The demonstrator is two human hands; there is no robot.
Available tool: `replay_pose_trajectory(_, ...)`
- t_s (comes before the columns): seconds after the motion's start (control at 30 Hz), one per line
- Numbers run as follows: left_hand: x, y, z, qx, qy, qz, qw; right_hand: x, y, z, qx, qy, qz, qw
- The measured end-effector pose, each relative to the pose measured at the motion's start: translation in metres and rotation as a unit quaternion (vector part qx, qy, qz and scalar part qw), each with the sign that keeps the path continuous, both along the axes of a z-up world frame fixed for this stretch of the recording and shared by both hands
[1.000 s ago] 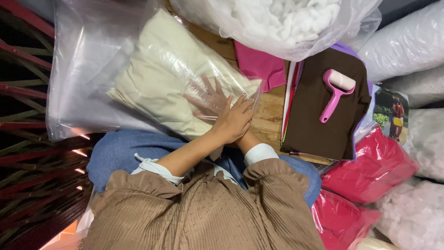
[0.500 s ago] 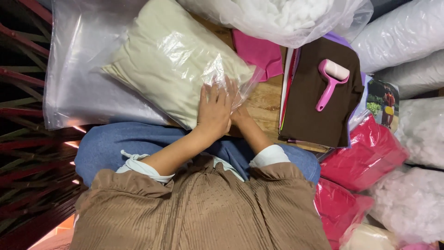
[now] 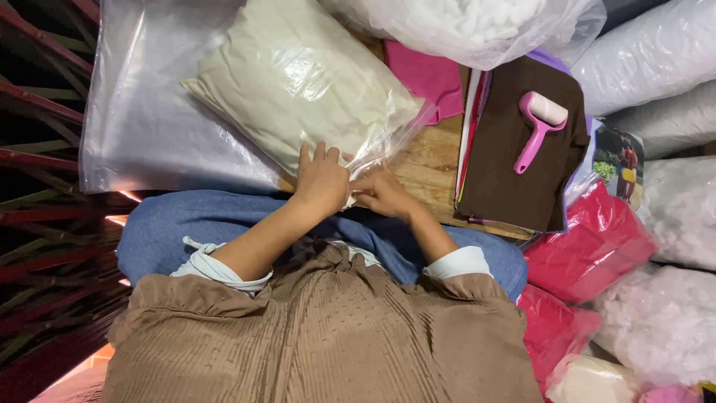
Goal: The person places a pillow into a large clear plastic bag by hand, presses out the air, and seals the zip-lock closure.
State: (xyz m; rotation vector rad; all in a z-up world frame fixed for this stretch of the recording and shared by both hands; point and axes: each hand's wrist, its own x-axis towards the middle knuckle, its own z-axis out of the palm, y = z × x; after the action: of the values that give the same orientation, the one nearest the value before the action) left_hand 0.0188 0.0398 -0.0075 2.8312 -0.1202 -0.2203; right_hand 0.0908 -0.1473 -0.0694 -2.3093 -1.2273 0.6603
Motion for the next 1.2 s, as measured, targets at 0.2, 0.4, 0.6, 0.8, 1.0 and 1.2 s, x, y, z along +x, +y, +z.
replay_pose_trajectory(0.2, -0.003, -0.016, 0.001, -0.012, 0.036, -0.025, 0.999, -0.028, 0.054, 0.098, -0.023, -0.222, 0.023, 0.975)
replay_pose_trajectory(0.4, -0.004, -0.016, 0.031, -0.047, -0.003, -0.035, 0.998, -0.024, 0.042, 0.032, -0.018, -0.161, 0.023, 0.987)
replay_pose_trajectory(0.6, 0.001, -0.021, -0.021, -0.052, -0.016, -0.046, 0.997, -0.023, 0.052, 0.157, 0.011, -0.082, -0.041, 0.996)
replay_pose_trajectory(0.8, 0.003, -0.025, 0.007, -0.074, -0.110, -0.065, 0.989, 0.044, 0.027, -0.036, 0.059, -0.433, 0.014, 0.899)
replay_pose_trajectory(1.0, -0.001, -0.028, 0.039, -0.043, -0.174, -0.034, 0.983, 0.063, 0.054, -0.055, -0.014, -0.622, 0.051, 0.782)
replay_pose_trajectory(1.2, 0.017, -0.037, 0.029, 0.010, -0.209, -0.006, 0.978, 0.085, 0.092, -0.030, 0.063, -0.400, 0.086, 0.910)
